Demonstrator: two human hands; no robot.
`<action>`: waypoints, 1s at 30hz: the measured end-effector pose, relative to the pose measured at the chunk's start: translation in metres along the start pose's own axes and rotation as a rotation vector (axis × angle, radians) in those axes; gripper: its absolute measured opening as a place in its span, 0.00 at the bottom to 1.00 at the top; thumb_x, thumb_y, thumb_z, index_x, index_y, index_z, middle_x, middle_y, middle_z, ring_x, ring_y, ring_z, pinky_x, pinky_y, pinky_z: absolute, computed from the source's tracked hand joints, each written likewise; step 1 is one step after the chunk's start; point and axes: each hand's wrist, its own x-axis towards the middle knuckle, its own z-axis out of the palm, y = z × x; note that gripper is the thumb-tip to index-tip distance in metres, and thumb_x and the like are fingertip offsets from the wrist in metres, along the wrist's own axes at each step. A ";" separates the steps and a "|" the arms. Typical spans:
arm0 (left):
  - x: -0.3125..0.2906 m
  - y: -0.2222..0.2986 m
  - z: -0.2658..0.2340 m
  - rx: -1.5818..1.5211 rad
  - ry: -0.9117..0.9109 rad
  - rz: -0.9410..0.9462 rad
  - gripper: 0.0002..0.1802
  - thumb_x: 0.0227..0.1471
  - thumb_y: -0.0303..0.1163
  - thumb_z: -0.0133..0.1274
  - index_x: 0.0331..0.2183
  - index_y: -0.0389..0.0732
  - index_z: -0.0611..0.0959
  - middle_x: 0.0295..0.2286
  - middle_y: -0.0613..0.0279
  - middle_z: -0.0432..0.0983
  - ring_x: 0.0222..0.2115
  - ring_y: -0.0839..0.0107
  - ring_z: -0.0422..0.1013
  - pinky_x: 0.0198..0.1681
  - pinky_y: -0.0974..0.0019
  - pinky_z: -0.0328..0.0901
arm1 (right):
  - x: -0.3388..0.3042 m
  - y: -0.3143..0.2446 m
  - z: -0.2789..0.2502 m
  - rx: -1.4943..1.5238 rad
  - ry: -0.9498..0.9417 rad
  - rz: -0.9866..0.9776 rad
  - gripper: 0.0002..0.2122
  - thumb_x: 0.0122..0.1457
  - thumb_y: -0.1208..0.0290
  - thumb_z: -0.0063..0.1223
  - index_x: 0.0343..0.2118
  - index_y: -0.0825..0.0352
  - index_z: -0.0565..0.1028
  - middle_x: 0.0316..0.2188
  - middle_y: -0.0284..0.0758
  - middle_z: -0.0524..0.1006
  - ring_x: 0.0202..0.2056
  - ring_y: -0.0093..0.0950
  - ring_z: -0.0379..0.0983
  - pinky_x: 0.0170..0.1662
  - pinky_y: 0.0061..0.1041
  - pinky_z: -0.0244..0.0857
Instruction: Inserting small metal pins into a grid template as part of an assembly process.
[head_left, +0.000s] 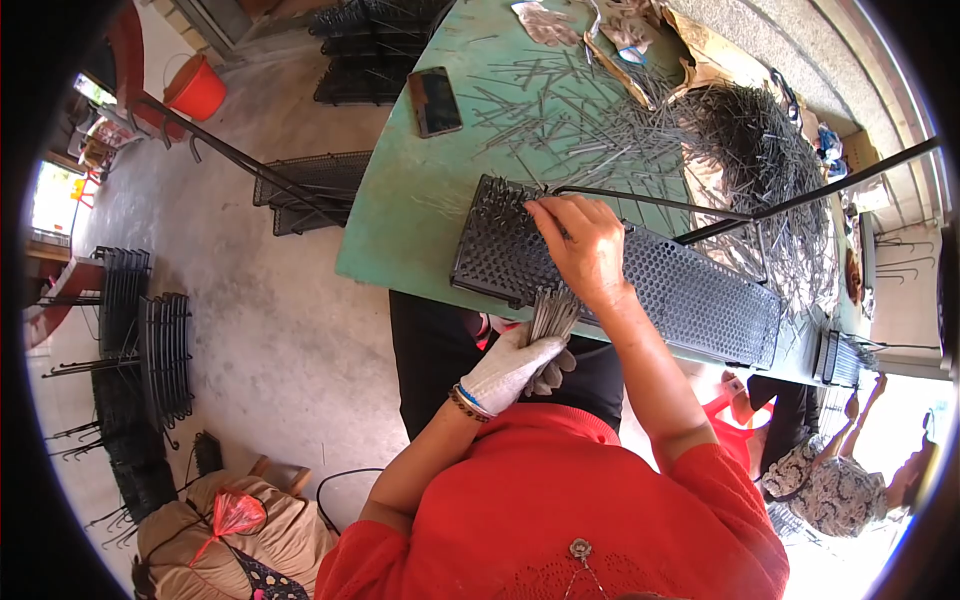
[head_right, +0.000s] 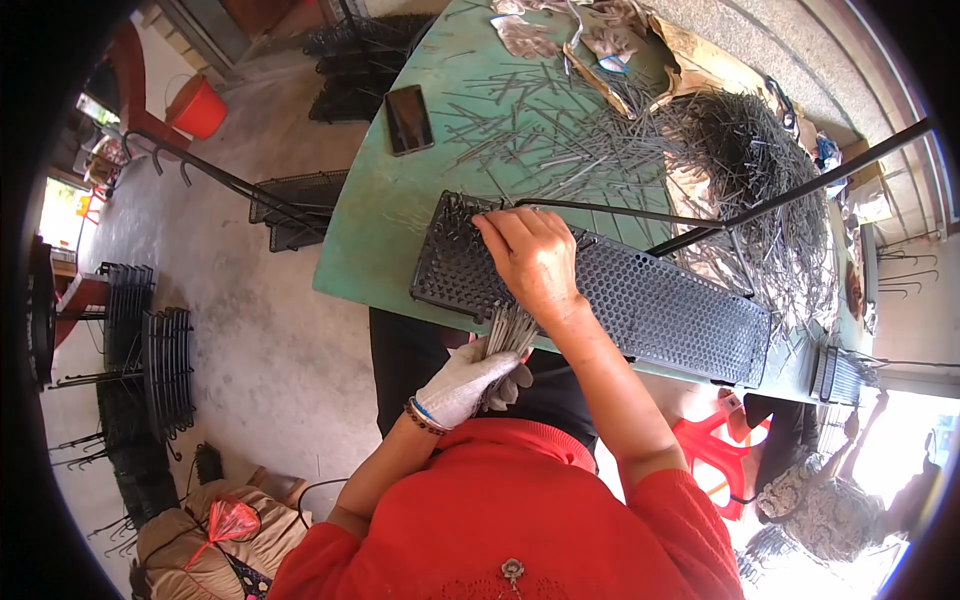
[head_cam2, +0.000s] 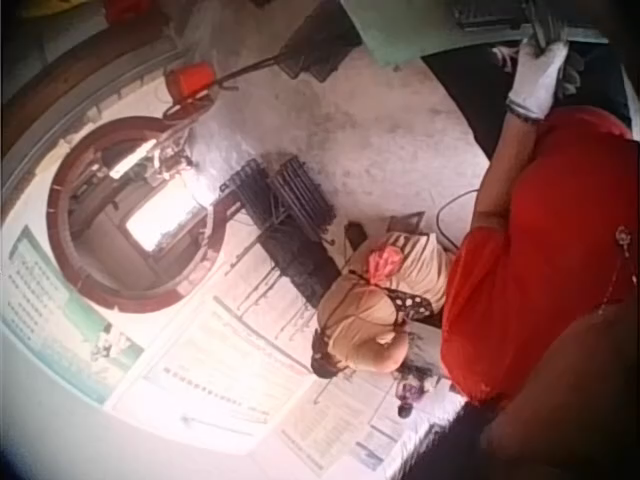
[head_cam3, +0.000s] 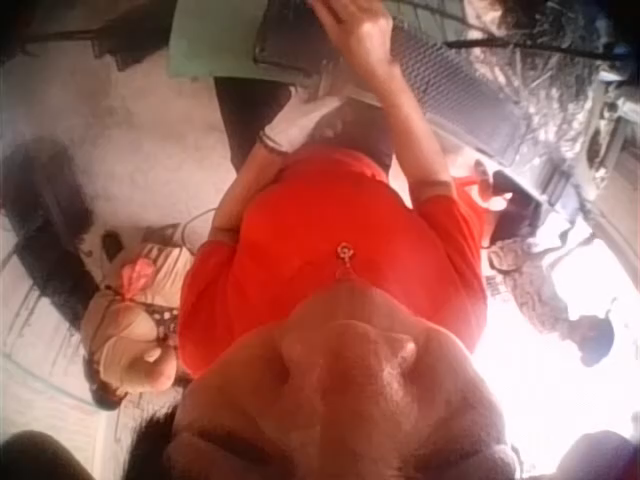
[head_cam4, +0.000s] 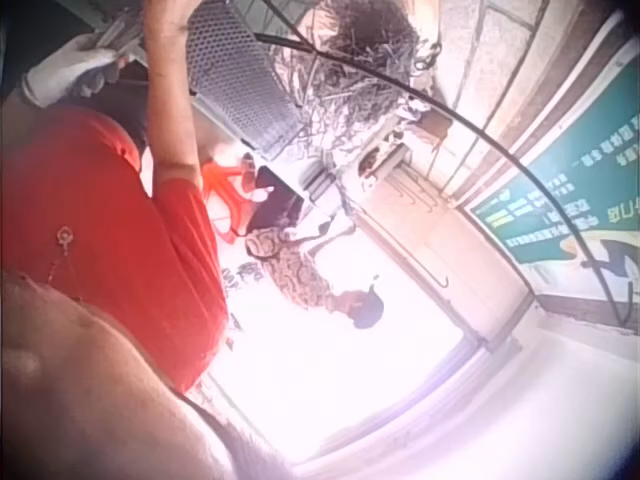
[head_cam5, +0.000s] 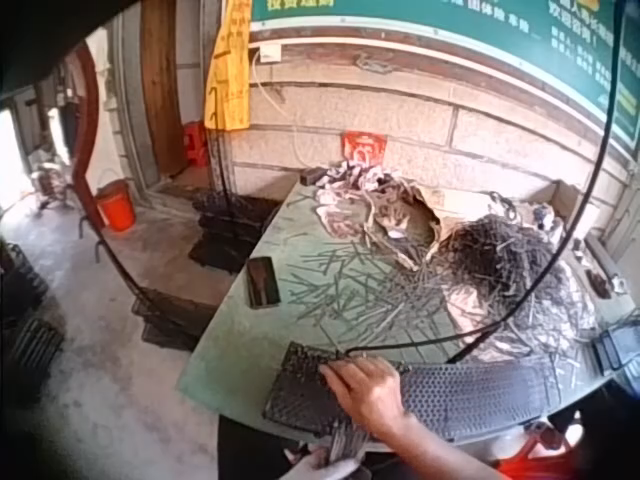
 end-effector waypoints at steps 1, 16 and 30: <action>0.000 -0.001 -0.001 0.000 -0.002 0.002 0.14 0.60 0.39 0.50 0.45 0.43 0.77 0.27 0.67 0.78 0.21 0.83 0.70 0.22 0.79 0.64 | 0.000 0.001 0.001 0.002 -0.001 0.000 0.05 0.51 0.73 0.64 0.26 0.66 0.78 0.22 0.34 0.76 0.25 0.35 0.74 0.30 0.31 0.65; -0.004 0.007 0.002 0.155 -0.007 0.150 0.13 0.60 0.34 0.50 0.45 0.38 0.75 0.28 0.65 0.77 0.22 0.83 0.70 0.23 0.78 0.67 | -0.006 -0.001 -0.055 0.431 -0.730 0.128 0.07 0.51 0.69 0.65 0.29 0.68 0.82 0.31 0.37 0.79 0.38 0.35 0.73 0.43 0.33 0.67; -0.001 0.003 0.002 0.150 -0.021 0.083 0.15 0.59 0.35 0.52 0.45 0.39 0.76 0.27 0.67 0.77 0.21 0.84 0.69 0.22 0.79 0.66 | -0.006 0.010 -0.052 0.717 -0.513 0.709 0.11 0.63 0.69 0.56 0.34 0.74 0.79 0.26 0.32 0.80 0.28 0.17 0.72 0.34 0.19 0.68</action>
